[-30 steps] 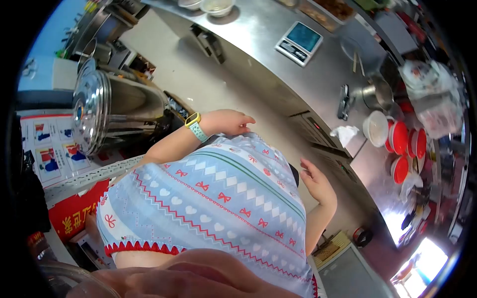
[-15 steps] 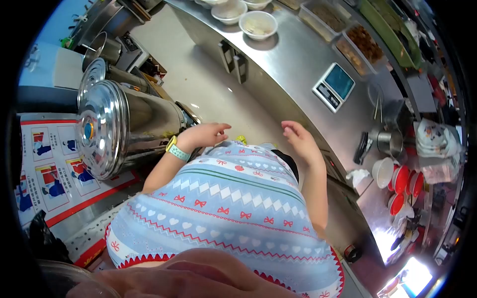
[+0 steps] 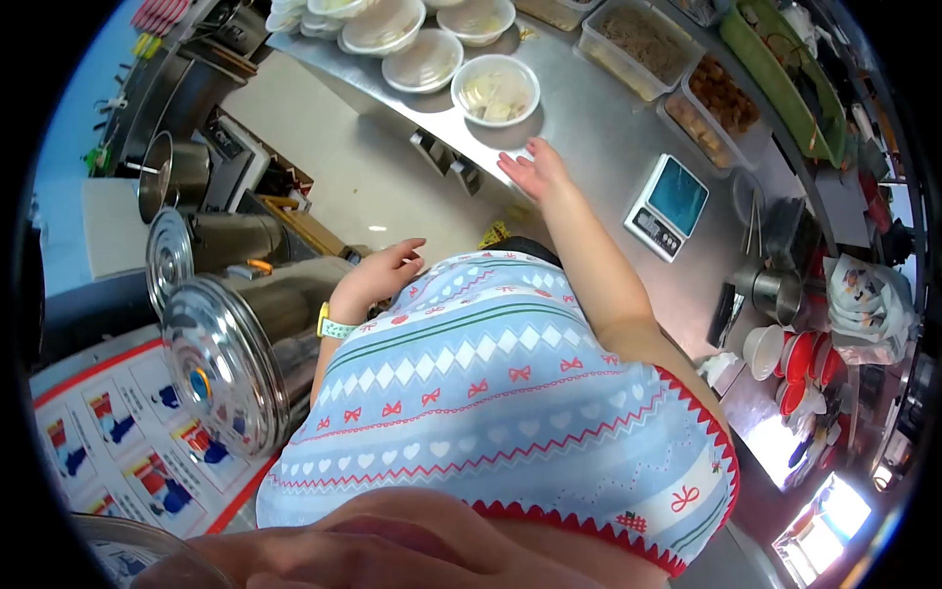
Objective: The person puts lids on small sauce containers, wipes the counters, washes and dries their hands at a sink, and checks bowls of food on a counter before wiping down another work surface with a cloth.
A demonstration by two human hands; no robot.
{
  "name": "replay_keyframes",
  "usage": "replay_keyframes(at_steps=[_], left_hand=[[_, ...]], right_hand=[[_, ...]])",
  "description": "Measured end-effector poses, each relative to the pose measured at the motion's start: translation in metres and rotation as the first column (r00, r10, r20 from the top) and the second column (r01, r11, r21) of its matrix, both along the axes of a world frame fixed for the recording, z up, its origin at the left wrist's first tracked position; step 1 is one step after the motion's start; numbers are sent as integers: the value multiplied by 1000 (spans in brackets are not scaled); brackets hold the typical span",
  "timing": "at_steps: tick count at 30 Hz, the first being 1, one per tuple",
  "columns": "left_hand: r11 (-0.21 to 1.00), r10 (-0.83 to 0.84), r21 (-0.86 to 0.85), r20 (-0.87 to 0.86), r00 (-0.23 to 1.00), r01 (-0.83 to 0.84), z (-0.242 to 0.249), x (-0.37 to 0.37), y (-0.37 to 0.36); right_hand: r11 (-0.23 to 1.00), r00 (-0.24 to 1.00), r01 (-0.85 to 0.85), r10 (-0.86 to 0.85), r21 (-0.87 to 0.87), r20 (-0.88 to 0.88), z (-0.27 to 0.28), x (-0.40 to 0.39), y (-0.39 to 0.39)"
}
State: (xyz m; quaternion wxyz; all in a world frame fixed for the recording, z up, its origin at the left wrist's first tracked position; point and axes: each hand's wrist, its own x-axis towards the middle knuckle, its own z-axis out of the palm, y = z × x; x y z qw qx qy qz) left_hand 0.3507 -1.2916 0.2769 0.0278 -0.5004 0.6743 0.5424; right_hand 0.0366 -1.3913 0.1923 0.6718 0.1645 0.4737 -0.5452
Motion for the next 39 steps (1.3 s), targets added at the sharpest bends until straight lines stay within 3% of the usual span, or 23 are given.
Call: replay_keyframes(at_steps=[4, 6, 7, 10, 13, 16, 19, 21, 26, 30, 32, 35, 37, 39], left_hand=[[993, 122, 8, -9, 992, -122, 17, 0, -59], [991, 106, -75, -82, 991, -113, 6, 5, -83], [993, 104, -51, -95, 990, -109, 4, 4, -96], [998, 37, 62, -100, 994, -31, 3, 1, -136], [995, -78, 51, -195, 978, 90, -35, 7, -178], [972, -179, 119, -177, 968, 201, -23, -2, -226], [944, -294, 85, -218, 931, 318, -36, 4, -268], [932, -336, 72, -198, 921, 355, -43, 11, -291], [910, -402, 39, -162, 901, 413, -46, 19, -331], [934, -322, 77, -245, 914, 350, -66, 24, -342], [942, -279, 113, -265, 923, 317, -70, 22, -344], [965, -131, 175, -321, 938, 195, -76, 16, -347], [944, 152, 330, -375, 915, -21, -79, 15, -346], [935, 232, 345, -411, 882, -86, -78, 16, -347]], right_hand=[[997, 995, 52, -56, 51, 86, -43, 6, -75], [992, 997, -41, 32, -120, -70, -62, 11, -86], [995, 990, -32, 18, -98, -138, -63, 14, -88], [998, 986, 44, -49, -35, -161, -67, 10, -89], [990, 960, 126, -139, -69, -245, -60, 1, -83], [966, 918, 240, -259, -101, -300, -51, -10, -73], [938, 860, 341, -339, -65, -381, -52, -29, -54], [864, 788, 477, -501, -161, -356, -58, -36, -35], [823, 727, 542, -560, -170, -397, -62, -38, 4], [805, 703, 524, -593, -277, -394, -54, -17, 36], [813, 702, 529, -581, -244, -413, -49, -12, 48], [829, 707, 524, -551, -195, -443, -53, -15, 50], [849, 725, 501, -517, -167, -456, -59, -18, 46], [851, 720, 476, -522, -221, -458, -66, -28, 31]])
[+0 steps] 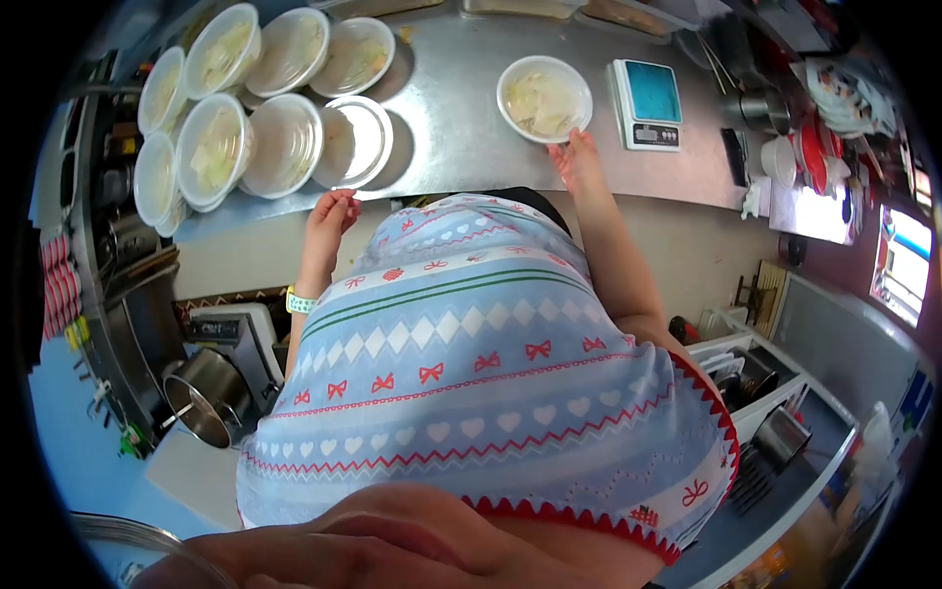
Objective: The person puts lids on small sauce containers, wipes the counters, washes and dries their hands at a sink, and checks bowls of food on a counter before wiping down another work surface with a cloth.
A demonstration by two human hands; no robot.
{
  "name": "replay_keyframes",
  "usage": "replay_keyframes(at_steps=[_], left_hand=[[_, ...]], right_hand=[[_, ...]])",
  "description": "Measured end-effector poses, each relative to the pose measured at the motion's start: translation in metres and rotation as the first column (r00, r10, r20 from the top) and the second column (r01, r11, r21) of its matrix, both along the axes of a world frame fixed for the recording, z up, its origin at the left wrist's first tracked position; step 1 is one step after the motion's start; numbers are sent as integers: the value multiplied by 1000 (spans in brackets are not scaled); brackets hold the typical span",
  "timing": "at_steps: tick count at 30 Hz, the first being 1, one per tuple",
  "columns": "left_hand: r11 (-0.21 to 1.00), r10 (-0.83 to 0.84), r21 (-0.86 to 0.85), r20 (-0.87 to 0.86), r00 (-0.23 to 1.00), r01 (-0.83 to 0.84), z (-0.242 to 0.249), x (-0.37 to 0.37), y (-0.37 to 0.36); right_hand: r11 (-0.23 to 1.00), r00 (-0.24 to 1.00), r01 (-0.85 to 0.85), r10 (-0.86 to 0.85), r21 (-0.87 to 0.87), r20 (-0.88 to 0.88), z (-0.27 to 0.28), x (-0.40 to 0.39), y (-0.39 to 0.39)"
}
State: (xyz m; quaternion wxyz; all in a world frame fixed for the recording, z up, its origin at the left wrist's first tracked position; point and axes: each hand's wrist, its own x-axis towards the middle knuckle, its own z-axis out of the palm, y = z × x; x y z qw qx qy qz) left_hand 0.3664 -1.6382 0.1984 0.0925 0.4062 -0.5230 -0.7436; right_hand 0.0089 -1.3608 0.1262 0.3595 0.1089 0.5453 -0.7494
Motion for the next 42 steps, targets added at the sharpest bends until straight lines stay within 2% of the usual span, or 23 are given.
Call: replay_keyframes(at_steps=[7, 10, 12, 13, 15, 16, 18, 19, 21, 22, 23, 24, 25, 26, 27, 28, 30, 31, 33, 34, 36, 38, 42], left_hand=[[972, 233, 49, -26, 972, -231, 9, 20, 1], [955, 295, 21, -20, 955, -294, 7, 33, 7], [946, 322, -38, -16, 946, -323, -2, 43, 6], [941, 326, -89, -14, 945, -326, -4, 46, 6], [920, 383, -79, -37, 923, -385, -7, 53, 5], [911, 406, -58, -59, 912, -409, -7, 56, 4], [895, 440, -39, -78, 895, -444, -5, 63, 0], [886, 460, -29, -68, 885, -463, -3, 64, -2], [872, 488, -25, -58, 871, -489, -1, 66, -9], [880, 470, -47, -47, 881, -472, -2, 67, -11], [887, 456, -65, -35, 890, -457, -3, 65, -13], [900, 432, -50, -31, 901, -433, -5, 65, -15], [895, 444, -45, -27, 896, -444, -17, 65, -17], [908, 380, -184, -13, 925, -376, -32, 65, -19], [901, 317, -318, 14, 948, -297, -46, 68, -19], [860, 308, -436, 27, 951, -266, -49, 66, -17], [831, 276, -527, 111, 955, -179, -39, 60, -18], [829, 245, -545, 144, 959, -130, -36, 59, -21], [819, 269, -552, 128, 955, -156, -51, 63, -27], [801, 296, -578, 153, 943, -158, -56, 66, -32], [779, 336, -604, 175, 926, -168, -56, 75, -40], [653, 403, -751, 238, 884, -96, -45, 83, -50], [499, 456, -867, 266, 849, 3, -36, 89, -76]], right_hand=[[999, 999, -21, 23, -40, 38, -15, -20, -68], [996, 990, 92, -93, 11, 108, -13, -7, -89], [945, 872, 295, -327, 142, 364, -4, 13, -101], [951, 878, 276, -309, 141, 366, -4, 18, -101], [952, 906, -299, 306, -69, 293, -2, 25, -100], [946, 900, -316, 323, -70, 295, 9, 30, -107], [942, 949, -315, 311, 114, 47, 37, 42, -130], [939, 945, -326, 323, 111, 49, 34, 38, -133], [981, 944, -190, 171, 40, 283, 27, 25, -140], [979, 940, -202, 183, 38, 286, 29, 32, -142], [920, 935, -354, 342, 170, 95, 37, 41, -144], [827, 859, -459, 507, 325, -76, 44, 51, -146], [819, 852, -470, 518, 330, -72, 47, 64, -151], [733, 641, -555, 679, 394, -360, 51, 79, -158], [640, 326, -599, 744, 482, -583, 55, 94, -165], [628, 314, -611, 752, 483, -580, 67, 109, -174], [440, -97, -522, 821, 731, -563, 91, 136, -189], [429, -113, -533, 818, 729, -564, 91, 147, -193], [277, -399, -351, 820, 895, -410, 89, 165, -201], [125, -533, -255, 809, 959, -248, 76, 165, -204], [113, -506, -269, 829, 956, -240, 64, 168, -205], [100, -474, -281, 850, 955, -229, 68, 173, -206], [205, -311, -440, 878, 874, -363, 74, 183, -200]])
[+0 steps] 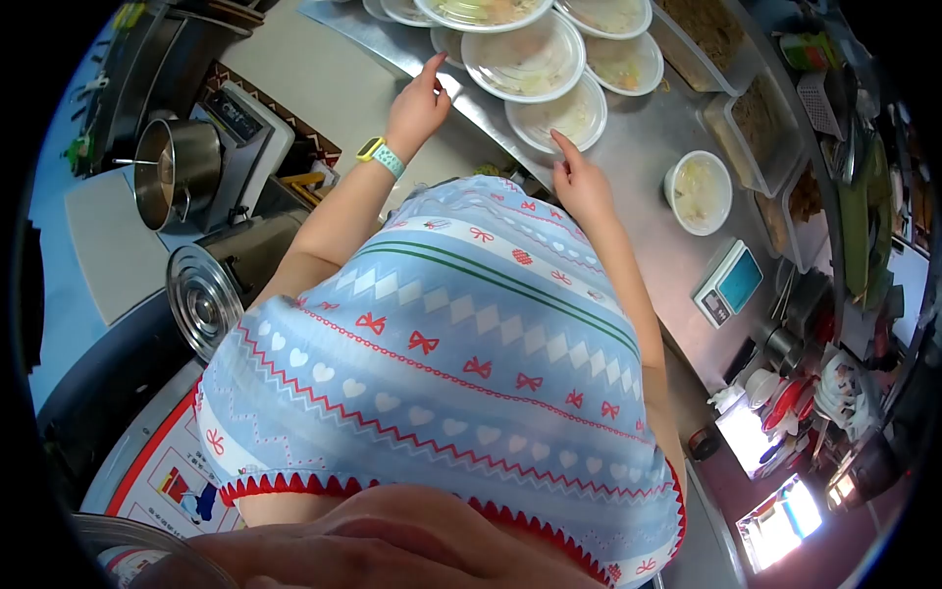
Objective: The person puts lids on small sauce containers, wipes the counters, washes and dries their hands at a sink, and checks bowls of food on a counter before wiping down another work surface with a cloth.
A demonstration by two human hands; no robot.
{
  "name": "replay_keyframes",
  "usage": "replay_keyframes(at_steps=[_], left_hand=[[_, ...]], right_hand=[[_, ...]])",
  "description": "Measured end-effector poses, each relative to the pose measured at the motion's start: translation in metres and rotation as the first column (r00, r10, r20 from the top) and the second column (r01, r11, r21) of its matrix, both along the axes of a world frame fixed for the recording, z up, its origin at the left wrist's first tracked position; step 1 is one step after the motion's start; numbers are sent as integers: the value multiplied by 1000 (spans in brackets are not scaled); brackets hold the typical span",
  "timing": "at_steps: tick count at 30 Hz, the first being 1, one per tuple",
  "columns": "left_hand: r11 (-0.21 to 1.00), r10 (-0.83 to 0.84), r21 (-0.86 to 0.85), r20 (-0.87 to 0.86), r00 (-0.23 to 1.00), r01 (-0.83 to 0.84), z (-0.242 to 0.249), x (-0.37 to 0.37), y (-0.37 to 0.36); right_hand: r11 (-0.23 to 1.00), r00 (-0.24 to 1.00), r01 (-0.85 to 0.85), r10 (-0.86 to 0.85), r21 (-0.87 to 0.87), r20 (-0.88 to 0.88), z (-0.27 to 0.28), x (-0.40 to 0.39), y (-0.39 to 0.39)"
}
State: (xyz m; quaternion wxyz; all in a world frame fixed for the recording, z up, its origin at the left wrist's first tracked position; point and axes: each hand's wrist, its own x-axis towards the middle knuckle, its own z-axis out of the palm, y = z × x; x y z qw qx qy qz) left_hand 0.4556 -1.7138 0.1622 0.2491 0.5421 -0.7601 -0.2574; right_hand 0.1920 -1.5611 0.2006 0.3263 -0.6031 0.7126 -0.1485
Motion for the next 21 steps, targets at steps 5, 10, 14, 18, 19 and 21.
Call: replay_keyframes(at_steps=[5, 10, 14, 18, 19, 21], left_hand=[[999, 8, 48, 55, 998, -11, -14, 4, -6], [1000, -20, -2, 73, 997, 20, -16, 11, -8], [1000, -19, 23, 114, 993, 16, -11, 15, -14], [994, -67, 100, 204, 977, 47, -10, 19, -20], [995, -59, 96, 204, 977, 40, -12, 21, -25], [999, -5, 35, 30, 1000, 4, -16, 31, -36]], right_hand=[[993, 986, 117, -114, -15, 122, 5, 9, 11], [974, 950, 228, -219, -15, 222, -6, 8, 18], [969, 950, 225, -194, -102, 246, -22, 8, 23], [952, 897, 296, -252, -70, 364, -37, 3, 32], [949, 887, 308, -259, -73, 381, -37, 2, 30], [945, 883, 322, -279, -57, 377, -35, -1, 33]])
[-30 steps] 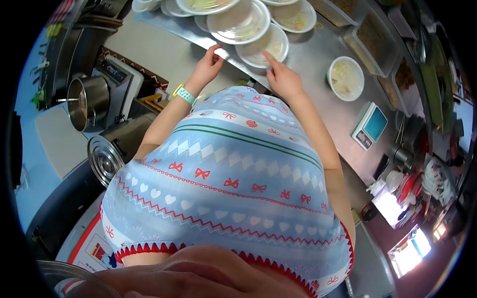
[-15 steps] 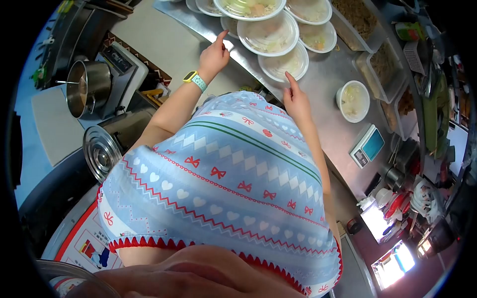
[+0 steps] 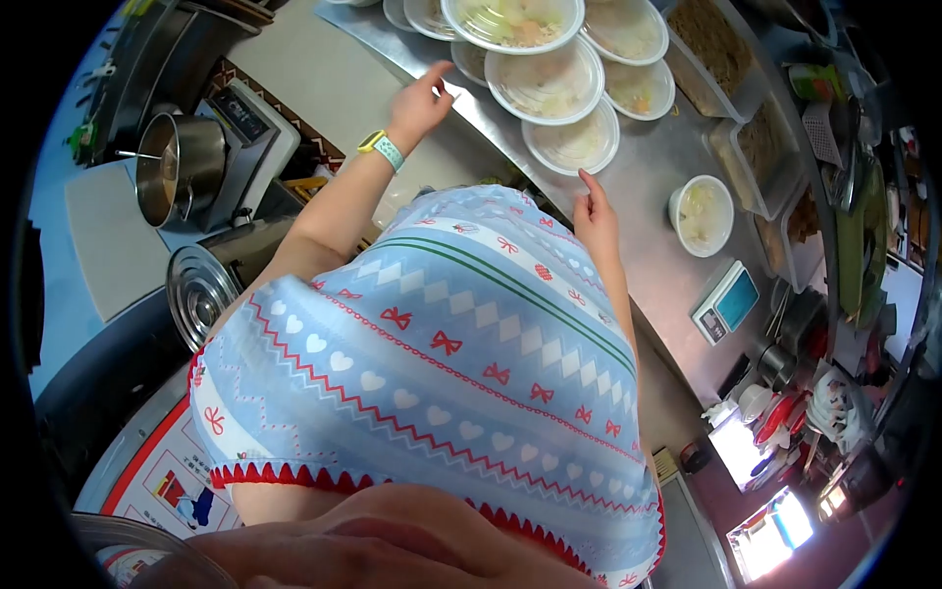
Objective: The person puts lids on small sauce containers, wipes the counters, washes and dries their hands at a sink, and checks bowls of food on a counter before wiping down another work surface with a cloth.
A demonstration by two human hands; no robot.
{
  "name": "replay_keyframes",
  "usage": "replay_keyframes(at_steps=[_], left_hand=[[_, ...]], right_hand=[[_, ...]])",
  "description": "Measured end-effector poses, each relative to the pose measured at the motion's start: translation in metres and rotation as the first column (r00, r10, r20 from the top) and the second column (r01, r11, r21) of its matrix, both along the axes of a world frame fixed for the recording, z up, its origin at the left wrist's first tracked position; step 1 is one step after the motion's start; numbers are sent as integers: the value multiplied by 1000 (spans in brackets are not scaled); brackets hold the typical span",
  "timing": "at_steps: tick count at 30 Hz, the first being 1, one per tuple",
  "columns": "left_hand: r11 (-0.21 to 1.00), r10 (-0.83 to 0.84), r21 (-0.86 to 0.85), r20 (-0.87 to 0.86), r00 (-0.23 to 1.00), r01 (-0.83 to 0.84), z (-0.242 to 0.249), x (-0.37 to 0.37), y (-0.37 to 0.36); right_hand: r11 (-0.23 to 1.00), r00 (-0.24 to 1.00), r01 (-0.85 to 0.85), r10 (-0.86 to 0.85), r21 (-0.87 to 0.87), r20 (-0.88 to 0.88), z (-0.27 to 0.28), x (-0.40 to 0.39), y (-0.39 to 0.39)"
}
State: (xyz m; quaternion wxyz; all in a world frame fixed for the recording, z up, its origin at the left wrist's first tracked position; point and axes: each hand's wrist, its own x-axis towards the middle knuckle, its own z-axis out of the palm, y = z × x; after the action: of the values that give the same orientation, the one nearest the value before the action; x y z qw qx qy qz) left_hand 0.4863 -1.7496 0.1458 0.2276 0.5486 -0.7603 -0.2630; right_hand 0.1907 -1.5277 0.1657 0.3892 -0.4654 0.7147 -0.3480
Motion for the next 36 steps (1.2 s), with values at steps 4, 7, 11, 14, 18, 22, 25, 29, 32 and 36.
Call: replay_keyframes(at_steps=[4, 7, 11, 14, 18, 22, 25, 29, 32, 36], left_hand=[[934, 358, 23, -83, 930, -357, -6, 23, -52], [925, 377, -75, 53, 925, -373, -5, 33, -85], [964, 186, 122, 331, 925, -237, -5, 41, -97], [971, 211, 62, 228, 951, -230, -5, 55, -111], [853, 516, -3, 145, 844, -521, -24, 90, -186], [907, 417, -86, 319, 851, -412, -43, 122, -231], [849, 100, -313, 886, 452, 426, -145, 158, -288], [972, -106, -25, 842, 529, 235, -89, 146, -266], [959, -212, 65, 812, 544, 276, -32, 134, -244], [993, 44, -118, 567, 822, 29, -28, 123, -228]], right_hand=[[994, 994, 91, -93, 56, 48, 19, 4, 1], [992, 991, 102, -107, 73, 74, 20, 1, 3], [991, 990, 93, -103, 95, 96, 24, -7, 8], [989, 986, 129, -136, 72, 93, 27, -12, 14], [982, 987, 145, -152, 121, 45, 34, -19, 20], [967, 977, 200, -210, 159, 49, 38, -23, 24], [964, 976, 211, -218, 159, 29, 36, -23, 25], [970, 983, 173, -180, 171, 25, 36, -24, 23], [970, 981, 175, -186, 169, 52, 33, -26, 19], [972, 982, 165, -178, 165, 68, 32, -27, 16]])
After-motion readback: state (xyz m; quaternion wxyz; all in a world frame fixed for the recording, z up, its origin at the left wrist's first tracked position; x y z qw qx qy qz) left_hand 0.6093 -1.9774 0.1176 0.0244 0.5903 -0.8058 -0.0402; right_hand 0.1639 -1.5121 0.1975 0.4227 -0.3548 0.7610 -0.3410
